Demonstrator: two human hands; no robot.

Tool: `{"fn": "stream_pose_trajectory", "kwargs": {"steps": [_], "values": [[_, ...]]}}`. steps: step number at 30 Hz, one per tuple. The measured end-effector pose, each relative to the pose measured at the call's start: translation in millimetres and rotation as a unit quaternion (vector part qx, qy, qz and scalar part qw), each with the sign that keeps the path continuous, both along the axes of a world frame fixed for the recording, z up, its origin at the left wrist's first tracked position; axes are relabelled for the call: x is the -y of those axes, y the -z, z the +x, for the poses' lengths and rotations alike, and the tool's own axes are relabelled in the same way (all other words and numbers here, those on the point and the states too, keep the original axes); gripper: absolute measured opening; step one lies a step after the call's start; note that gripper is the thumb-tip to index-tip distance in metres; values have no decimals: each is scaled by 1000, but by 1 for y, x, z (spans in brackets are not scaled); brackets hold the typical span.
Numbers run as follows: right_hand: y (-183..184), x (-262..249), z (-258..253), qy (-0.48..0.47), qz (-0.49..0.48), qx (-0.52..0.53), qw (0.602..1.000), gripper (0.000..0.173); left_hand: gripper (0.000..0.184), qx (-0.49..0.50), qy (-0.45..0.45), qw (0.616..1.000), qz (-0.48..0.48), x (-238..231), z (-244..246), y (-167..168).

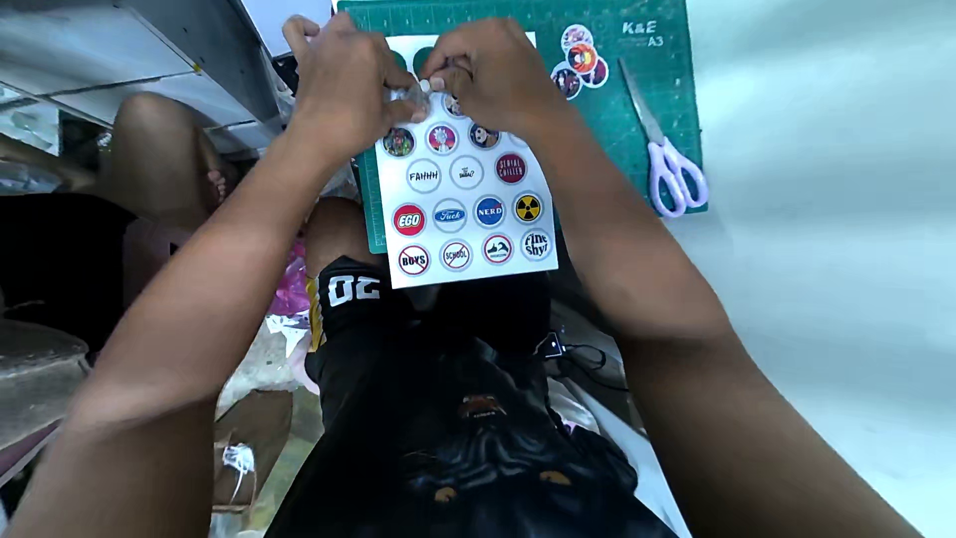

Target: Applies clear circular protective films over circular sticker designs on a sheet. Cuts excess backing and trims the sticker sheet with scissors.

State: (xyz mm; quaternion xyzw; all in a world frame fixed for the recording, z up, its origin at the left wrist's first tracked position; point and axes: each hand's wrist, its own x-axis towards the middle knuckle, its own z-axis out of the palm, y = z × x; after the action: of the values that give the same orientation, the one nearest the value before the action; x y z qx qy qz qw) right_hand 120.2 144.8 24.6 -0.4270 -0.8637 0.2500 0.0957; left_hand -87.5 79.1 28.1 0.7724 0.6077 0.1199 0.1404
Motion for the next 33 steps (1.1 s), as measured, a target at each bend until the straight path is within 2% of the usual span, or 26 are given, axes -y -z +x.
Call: {"fn": "stream_pose_trajectory", "kwargs": {"steps": [6, 12, 18, 22, 27, 33], "values": [[4, 1, -3, 12, -12, 28, 999, 25, 43, -51, 2, 997, -52, -3, 2, -9], [-3, 6, -6, 27, -12, 55, 998, 24, 54, -81, -13, 996, -24, 0, 2, -6], [-6, 13, -6, 46, -11, 57, 997, 22, 51, -75, -14, 997, -30, 0, 0, -3], [-11, 28, -9, 93, -6, 61, 994, 19, 51, -63, -6, 998, -7, 0, -3, -2], [-12, 45, -17, 156, -12, 58, 986, 18, 50, -76, -16, 997, -22, -1, -2, -4], [-6, 66, -27, 217, 36, 51, 974, 16, 50, -67, -24, 997, -15, -1, -3, 0]]}}
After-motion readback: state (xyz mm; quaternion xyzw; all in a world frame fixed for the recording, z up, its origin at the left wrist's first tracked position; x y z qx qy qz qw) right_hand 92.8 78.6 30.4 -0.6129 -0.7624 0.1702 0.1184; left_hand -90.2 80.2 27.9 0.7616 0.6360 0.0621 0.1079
